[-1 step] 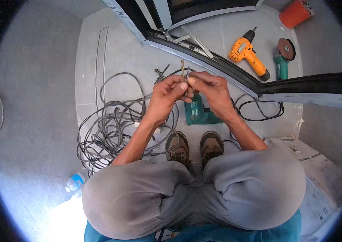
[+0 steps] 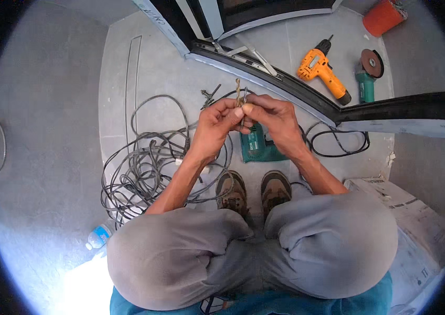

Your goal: Installing hardware onto a window frame using an electric drill and power screwdriver.

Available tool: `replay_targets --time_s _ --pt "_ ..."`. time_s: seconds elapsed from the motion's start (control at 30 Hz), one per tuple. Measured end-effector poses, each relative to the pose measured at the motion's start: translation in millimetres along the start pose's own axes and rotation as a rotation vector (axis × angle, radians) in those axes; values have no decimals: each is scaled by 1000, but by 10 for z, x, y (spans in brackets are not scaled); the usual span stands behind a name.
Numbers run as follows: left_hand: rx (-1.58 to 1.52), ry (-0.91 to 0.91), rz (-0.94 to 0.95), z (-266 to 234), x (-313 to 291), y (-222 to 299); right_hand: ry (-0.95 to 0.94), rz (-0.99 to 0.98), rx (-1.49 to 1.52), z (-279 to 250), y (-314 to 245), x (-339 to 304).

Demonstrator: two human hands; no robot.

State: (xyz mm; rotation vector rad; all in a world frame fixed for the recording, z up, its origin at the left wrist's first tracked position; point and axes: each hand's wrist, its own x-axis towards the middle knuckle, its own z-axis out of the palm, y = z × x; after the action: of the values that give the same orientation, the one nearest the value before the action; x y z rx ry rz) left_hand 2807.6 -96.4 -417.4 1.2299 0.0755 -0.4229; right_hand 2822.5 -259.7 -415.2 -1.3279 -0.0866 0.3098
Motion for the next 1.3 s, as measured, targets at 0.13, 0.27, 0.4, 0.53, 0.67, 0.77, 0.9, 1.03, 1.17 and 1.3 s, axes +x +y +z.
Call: replay_targets --time_s 0.13,0.27,0.4,0.53,0.67,0.77,0.9,1.03,1.17,1.3 --pt "17 -13 -2 46 -44 32 21 20 156 34 -21 -98" --pt "16 24 -33 105 -127 40 55 22 98 29 -53 -114" --pt "36 11 -25 80 -155 15 79 32 93 69 -94 -131" --pt "54 16 -46 60 -152 18 67 19 45 49 -58 -120" --pt "36 14 -53 54 -138 9 59 42 64 35 -58 -123" --pt "46 16 -51 30 -125 -15 47 84 67 25 -83 -125" --pt "61 8 -49 21 -103 -34 70 18 27 8 -28 -119" --pt "84 -2 -14 5 -90 -56 76 -29 -37 -14 19 -121" --pt "136 -4 -8 -16 -88 -42 63 -33 -78 -16 1 -130" --pt "141 3 20 -31 -65 -92 60 -42 -132 -36 -4 -132"
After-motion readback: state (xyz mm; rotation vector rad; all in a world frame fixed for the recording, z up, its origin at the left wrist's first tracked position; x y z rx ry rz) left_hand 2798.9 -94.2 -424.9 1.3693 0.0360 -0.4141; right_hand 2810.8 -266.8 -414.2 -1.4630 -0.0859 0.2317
